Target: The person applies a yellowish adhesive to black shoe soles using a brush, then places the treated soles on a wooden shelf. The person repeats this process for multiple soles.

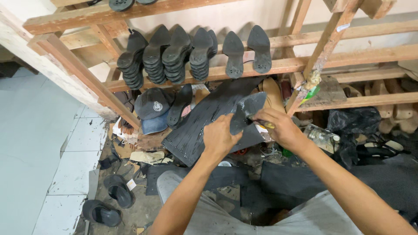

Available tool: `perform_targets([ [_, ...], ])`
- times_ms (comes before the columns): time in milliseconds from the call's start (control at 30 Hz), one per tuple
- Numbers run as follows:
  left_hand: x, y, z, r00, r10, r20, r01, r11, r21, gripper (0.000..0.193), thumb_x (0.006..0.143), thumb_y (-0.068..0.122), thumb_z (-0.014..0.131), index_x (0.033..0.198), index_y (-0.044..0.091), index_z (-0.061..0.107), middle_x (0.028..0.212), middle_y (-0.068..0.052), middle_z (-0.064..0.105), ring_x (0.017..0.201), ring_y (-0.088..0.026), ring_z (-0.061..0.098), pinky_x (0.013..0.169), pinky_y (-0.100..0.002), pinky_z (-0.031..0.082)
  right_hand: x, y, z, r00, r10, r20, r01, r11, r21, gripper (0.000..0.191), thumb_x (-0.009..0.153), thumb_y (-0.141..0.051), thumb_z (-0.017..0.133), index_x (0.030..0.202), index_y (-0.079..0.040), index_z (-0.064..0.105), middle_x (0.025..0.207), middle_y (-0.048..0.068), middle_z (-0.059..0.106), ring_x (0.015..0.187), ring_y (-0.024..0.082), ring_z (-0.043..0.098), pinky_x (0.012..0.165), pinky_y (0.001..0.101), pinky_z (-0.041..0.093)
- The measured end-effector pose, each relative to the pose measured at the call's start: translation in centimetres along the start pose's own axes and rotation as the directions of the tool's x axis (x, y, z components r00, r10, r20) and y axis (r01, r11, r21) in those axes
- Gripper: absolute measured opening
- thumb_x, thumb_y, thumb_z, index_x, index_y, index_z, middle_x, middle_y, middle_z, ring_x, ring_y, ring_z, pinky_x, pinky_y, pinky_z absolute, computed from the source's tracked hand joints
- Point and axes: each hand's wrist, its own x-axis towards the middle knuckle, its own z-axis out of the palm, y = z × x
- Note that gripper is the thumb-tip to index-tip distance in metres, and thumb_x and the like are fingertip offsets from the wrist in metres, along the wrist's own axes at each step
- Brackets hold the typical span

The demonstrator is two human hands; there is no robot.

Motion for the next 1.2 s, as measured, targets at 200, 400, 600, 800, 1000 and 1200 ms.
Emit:
perform_targets([
  [200, -0.2, 0.2, 0.5, 1.000, -0.017, 0.015, 0.017, 1.000, 0.015, 0.060, 0.069, 0.035, 0.086, 0.119, 0.006, 0.070, 0.097, -0.013, 0.073, 0.084, -0.034, 0.071, 0.069, -0.046, 0.056, -0.7, -0.1, -0.3, 0.996, -0.019, -0.084, 0.012, 0.997, -0.074, 0.044, 0.070, 0.010, 0.061, 0.113, 0.002, 0.066, 0.109, 0.019, 0.065, 0.105, 0.041, 0.065, 0.091, 0.0444, 0.052],
  [400, -0.3, 0.0, 0.7, 0.997, -0.072, 0.010, 0.072, 0.997, 0.007, 0.061, 0.069, 0.033, 0.087, 0.120, 0.005, 0.070, 0.099, -0.013, 0.073, 0.083, -0.035, 0.071, 0.069, -0.046, 0.056, -1.0, 1.0, 0.5, 0.978, 0.177, -0.106, -0.177, 0.984, 0.005, 0.015, 0.090, -0.001, 0.070, 0.104, 0.002, 0.067, 0.102, 0.017, 0.070, 0.091, 0.033, 0.071, 0.079, 0.0390, 0.055],
  [600, -1.1, 0.9, 0.8, 1.000, -0.025, 0.005, 0.025, 1.000, -0.014, 0.061, 0.068, 0.033, 0.087, 0.120, 0.005, 0.070, 0.097, -0.012, 0.072, 0.084, -0.033, 0.071, 0.071, -0.046, 0.056, 0.6, 1.7, -0.1, 0.917, 0.300, -0.263, -0.315, 0.949, -0.017, 0.014, 0.095, -0.005, 0.073, 0.107, 0.002, 0.071, 0.098, 0.018, 0.071, 0.086, 0.031, 0.071, 0.076, 0.0381, 0.054],
  [800, -1.0, 1.3, 1.1, 1.000, -0.015, 0.006, 0.016, 0.999, -0.045, 0.055, 0.072, 0.033, 0.086, 0.118, 0.007, 0.071, 0.096, -0.011, 0.073, 0.084, -0.033, 0.072, 0.070, -0.045, 0.056, 1.5, 1.7, 1.4, 0.935, 0.120, -0.333, -0.150, 0.986, -0.068, 0.014, 0.092, -0.005, 0.075, 0.102, 0.002, 0.070, 0.094, 0.017, 0.073, 0.087, 0.033, 0.072, 0.083, 0.0484, 0.047],
  [1000, -1.4, 1.3, 1.4, 1.000, -0.010, 0.010, 0.010, 0.999, -0.033, 0.060, 0.068, 0.033, 0.087, 0.119, 0.005, 0.070, 0.095, -0.014, 0.073, 0.083, -0.035, 0.071, 0.070, -0.046, 0.056, 2.7, 1.9, 2.4, 0.925, 0.227, -0.304, -0.232, 0.973, 0.020, 0.018, 0.090, -0.007, 0.078, 0.101, 0.004, 0.070, 0.090, 0.021, 0.070, 0.080, 0.036, 0.069, 0.072, 0.0396, 0.053],
  [1200, -1.3, 0.2, 0.5, 0.999, -0.048, -0.017, 0.047, 0.997, -0.061, 0.059, 0.069, 0.033, 0.086, 0.119, 0.005, 0.071, 0.101, -0.014, 0.074, 0.087, -0.035, 0.072, 0.073, -0.046, 0.056, 1.8, 1.5, -0.1, 0.970, -0.018, -0.242, -0.032, 0.979, -0.199, 0.030, 0.084, 0.006, 0.069, 0.114, 0.002, 0.067, 0.113, 0.018, 0.068, 0.104, 0.038, 0.068, 0.088, 0.0417, 0.055],
])
